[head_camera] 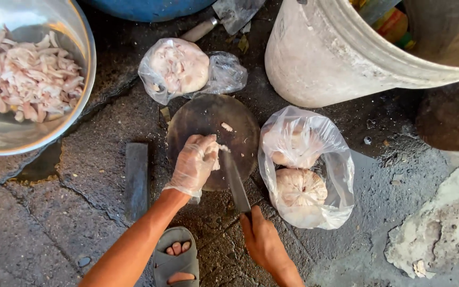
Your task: Dicing pieces of meat on a wooden cutting board using a knife and transferring them to a bowl.
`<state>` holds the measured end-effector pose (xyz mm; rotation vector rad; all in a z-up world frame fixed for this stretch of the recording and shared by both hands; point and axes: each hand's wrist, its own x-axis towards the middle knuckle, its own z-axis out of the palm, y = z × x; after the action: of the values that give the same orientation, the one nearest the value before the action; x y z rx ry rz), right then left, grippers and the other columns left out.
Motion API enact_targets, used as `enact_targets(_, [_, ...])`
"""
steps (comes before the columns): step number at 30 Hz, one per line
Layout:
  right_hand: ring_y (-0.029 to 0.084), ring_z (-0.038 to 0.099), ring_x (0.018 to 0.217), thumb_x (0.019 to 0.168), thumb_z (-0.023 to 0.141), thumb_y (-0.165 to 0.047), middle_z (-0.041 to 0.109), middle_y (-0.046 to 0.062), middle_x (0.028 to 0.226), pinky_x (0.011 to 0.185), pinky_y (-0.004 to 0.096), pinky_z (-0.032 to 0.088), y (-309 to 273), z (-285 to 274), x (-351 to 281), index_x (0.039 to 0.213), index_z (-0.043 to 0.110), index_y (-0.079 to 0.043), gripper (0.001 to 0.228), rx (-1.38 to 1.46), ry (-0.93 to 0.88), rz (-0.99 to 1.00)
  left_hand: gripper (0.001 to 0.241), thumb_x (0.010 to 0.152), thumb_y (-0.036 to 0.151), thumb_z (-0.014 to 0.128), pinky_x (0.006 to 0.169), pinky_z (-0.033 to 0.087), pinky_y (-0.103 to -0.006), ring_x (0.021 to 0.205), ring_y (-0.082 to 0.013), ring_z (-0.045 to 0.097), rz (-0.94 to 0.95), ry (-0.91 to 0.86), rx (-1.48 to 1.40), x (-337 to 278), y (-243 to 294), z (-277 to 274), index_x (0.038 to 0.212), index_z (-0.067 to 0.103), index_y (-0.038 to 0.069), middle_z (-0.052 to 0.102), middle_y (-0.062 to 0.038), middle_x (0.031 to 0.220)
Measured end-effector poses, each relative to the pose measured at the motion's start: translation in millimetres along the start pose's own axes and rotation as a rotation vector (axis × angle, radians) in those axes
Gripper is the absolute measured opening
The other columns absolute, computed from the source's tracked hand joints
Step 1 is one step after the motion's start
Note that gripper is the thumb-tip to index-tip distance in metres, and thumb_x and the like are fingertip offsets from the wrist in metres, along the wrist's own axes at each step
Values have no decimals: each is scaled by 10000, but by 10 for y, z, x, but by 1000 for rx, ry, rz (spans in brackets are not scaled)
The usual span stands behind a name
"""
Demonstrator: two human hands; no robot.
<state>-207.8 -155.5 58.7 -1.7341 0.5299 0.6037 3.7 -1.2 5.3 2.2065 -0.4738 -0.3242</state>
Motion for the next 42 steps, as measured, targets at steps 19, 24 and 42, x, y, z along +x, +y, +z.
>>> enact_targets(19, [53, 445, 405, 1133, 336, -317, 541, -85, 608, 374, 240, 453, -373, 314, 468, 1125, 458, -137, 218, -684, 207, 49, 395, 870, -31, 683, 933, 613, -265, 1046, -220, 743, -25, 10, -74, -70, -52, 43, 1262, 634, -35, 570, -114, 1279])
enact_targets(24, [89, 482, 450, 1131, 347, -312, 538, -52, 632, 411, 280, 494, -392, 326, 496, 1212, 401, -117, 218, -828, 177, 75, 38, 1047, 51, 540, 662, 502, -286, 937, -218, 682, -672, 94, -1286, 21, 201, -49, 1034, 505, 44, 710, -179, 1025])
enact_targets(42, [62, 444, 336, 1120, 343, -235, 559, -62, 535, 270, 243, 406, 9, 204, 288, 1012, 478, -131, 202, -453, 282, 20, 747, 727, 200, 917, 997, 486, -224, 1012, -204, 625, -112, -91, 24, -71, -48, -7, 1384, 609, 19, 534, -71, 1195])
